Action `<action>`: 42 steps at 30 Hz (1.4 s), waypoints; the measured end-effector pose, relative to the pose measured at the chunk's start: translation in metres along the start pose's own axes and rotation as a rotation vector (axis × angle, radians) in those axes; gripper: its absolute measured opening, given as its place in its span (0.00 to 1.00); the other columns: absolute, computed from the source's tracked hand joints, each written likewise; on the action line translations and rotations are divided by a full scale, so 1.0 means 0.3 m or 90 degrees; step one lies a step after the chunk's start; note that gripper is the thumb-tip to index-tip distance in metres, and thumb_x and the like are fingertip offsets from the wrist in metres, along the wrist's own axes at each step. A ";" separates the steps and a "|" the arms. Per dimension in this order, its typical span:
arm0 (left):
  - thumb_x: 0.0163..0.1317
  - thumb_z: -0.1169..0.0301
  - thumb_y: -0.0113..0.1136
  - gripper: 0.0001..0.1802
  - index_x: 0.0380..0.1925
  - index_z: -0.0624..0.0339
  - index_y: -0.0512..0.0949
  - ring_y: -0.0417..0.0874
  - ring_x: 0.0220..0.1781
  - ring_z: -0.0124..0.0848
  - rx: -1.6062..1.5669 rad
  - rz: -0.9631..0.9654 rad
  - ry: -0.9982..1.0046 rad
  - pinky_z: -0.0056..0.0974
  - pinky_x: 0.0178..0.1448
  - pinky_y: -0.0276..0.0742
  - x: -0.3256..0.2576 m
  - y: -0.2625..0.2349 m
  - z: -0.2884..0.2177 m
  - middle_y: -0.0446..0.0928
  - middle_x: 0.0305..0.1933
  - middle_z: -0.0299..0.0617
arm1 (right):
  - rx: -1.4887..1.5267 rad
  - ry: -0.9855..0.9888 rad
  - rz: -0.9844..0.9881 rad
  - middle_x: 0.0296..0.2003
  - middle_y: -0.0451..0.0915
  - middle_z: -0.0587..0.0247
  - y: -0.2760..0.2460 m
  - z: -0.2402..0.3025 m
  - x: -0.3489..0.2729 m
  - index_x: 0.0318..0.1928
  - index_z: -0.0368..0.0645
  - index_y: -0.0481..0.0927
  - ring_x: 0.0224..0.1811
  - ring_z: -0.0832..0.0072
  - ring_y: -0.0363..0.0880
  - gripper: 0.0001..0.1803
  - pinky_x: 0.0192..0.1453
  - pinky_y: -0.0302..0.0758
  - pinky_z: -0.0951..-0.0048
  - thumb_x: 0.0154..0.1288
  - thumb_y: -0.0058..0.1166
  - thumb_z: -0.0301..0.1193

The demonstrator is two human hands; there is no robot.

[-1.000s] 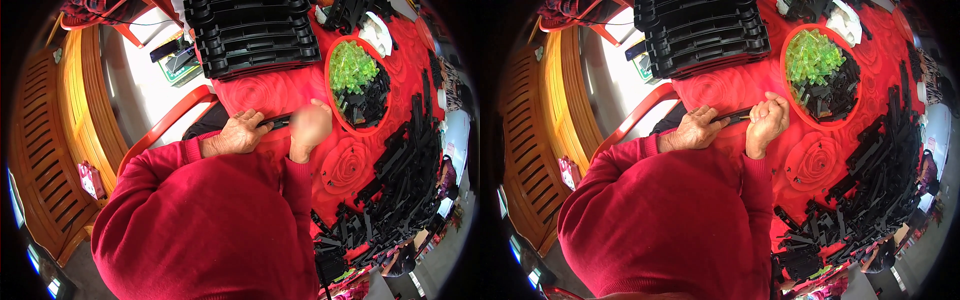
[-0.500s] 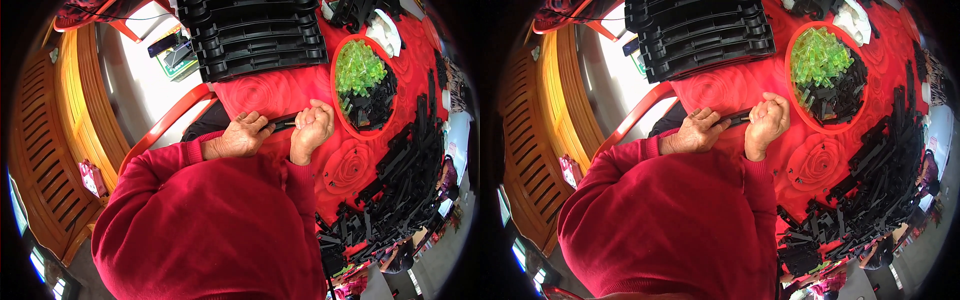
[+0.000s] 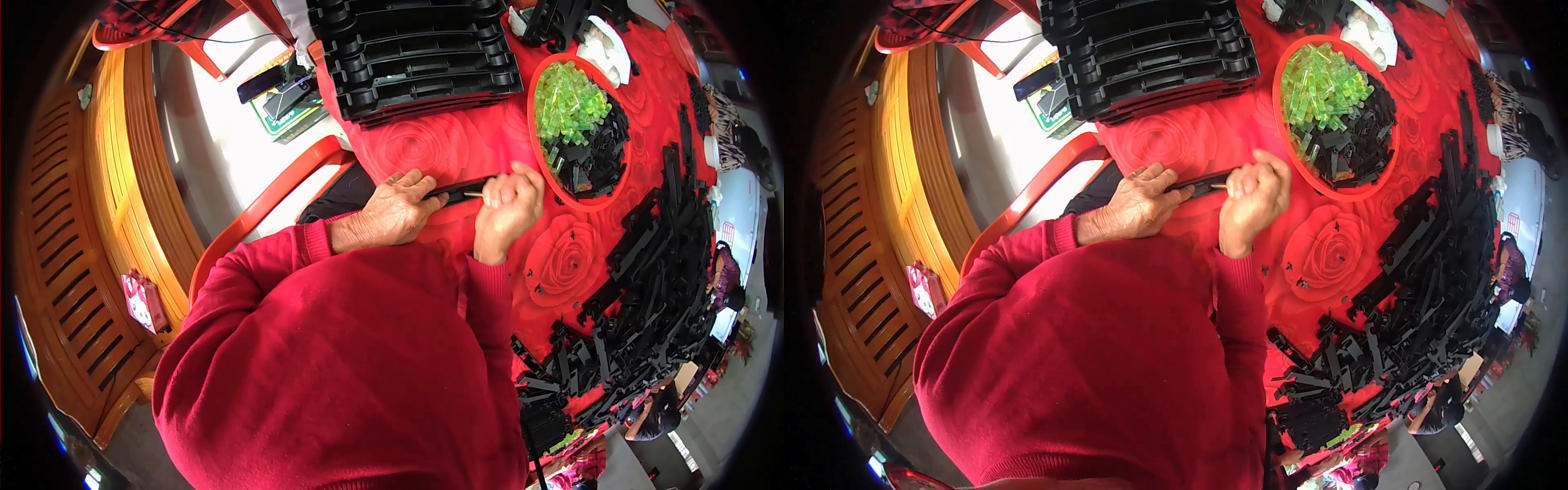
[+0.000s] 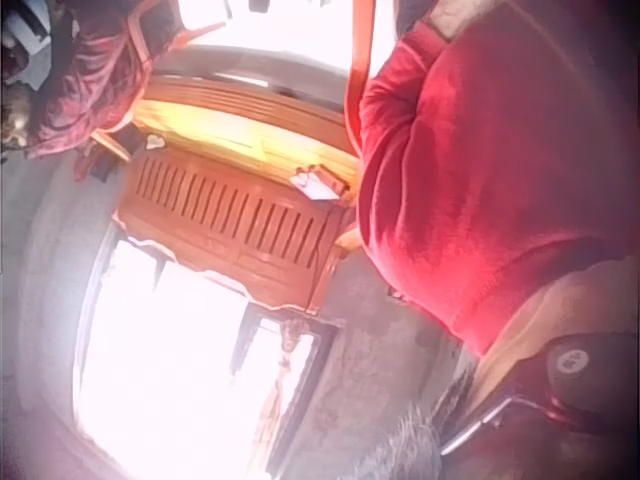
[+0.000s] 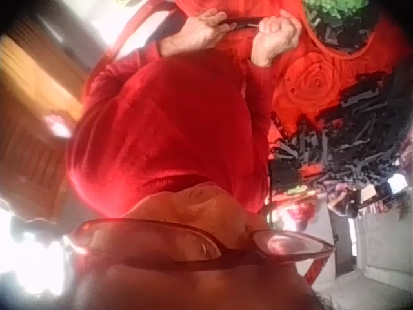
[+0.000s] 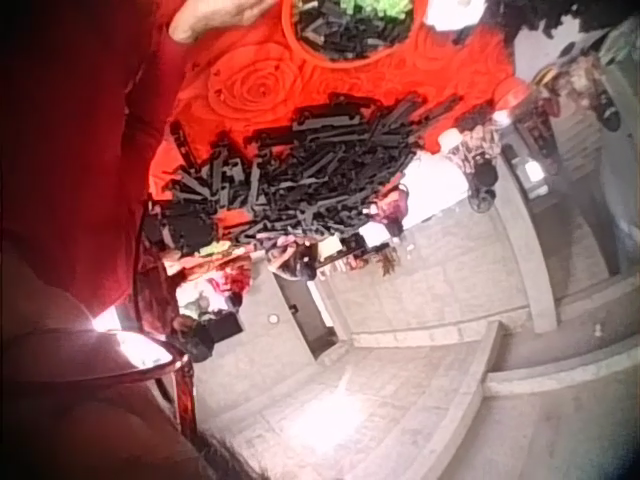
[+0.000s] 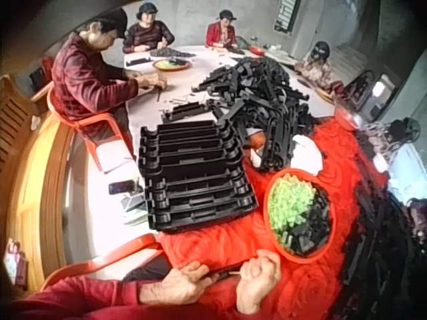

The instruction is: The person assembles spirit level tools by taking green vials from a tray, inserting them into plastic housings by hand, and using a metal pin to press and secure the components into place.

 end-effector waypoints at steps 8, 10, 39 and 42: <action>0.51 0.67 0.58 0.17 0.43 0.46 0.81 0.70 0.47 0.35 0.019 0.204 0.230 0.42 0.46 0.69 0.052 -0.047 0.054 0.72 0.44 0.37 | -0.626 -0.217 -0.015 0.23 0.70 0.70 -0.193 0.277 -0.076 0.35 0.33 0.77 0.23 0.85 0.65 0.06 0.28 0.64 0.83 0.61 0.45 0.19; 0.52 0.66 0.58 0.16 0.42 0.45 0.82 0.70 0.48 0.35 -0.005 0.188 0.262 0.42 0.46 0.68 0.080 -0.028 0.072 0.72 0.44 0.36 | -0.724 -0.169 0.086 0.28 0.75 0.69 -0.195 0.271 -0.076 0.36 0.34 0.77 0.30 0.84 0.69 0.04 0.34 0.68 0.81 0.61 0.49 0.20; 0.44 0.65 0.68 0.24 0.41 0.57 0.72 0.70 0.50 0.40 -0.104 0.056 0.083 0.44 0.53 0.64 0.085 -0.020 0.174 0.72 0.46 0.40 | -1.035 0.072 0.399 0.23 0.74 0.54 -0.094 0.045 -0.028 0.26 0.39 0.70 0.26 0.54 0.74 0.20 0.29 0.66 0.55 0.53 0.63 0.42; 0.44 0.66 0.67 0.21 0.39 0.58 0.71 0.70 0.47 0.41 -0.124 0.073 0.116 0.43 0.51 0.64 0.085 -0.009 0.180 0.70 0.41 0.40 | -1.047 0.062 0.411 0.22 0.73 0.53 -0.087 0.039 -0.029 0.25 0.39 0.69 0.26 0.54 0.73 0.21 0.29 0.66 0.55 0.54 0.63 0.42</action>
Point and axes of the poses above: each hand's wrist, its own x-axis towards the middle knuckle, its own y-axis out of the palm, z = x × y, the point moved 3 cm from there along x, towards the middle knuckle
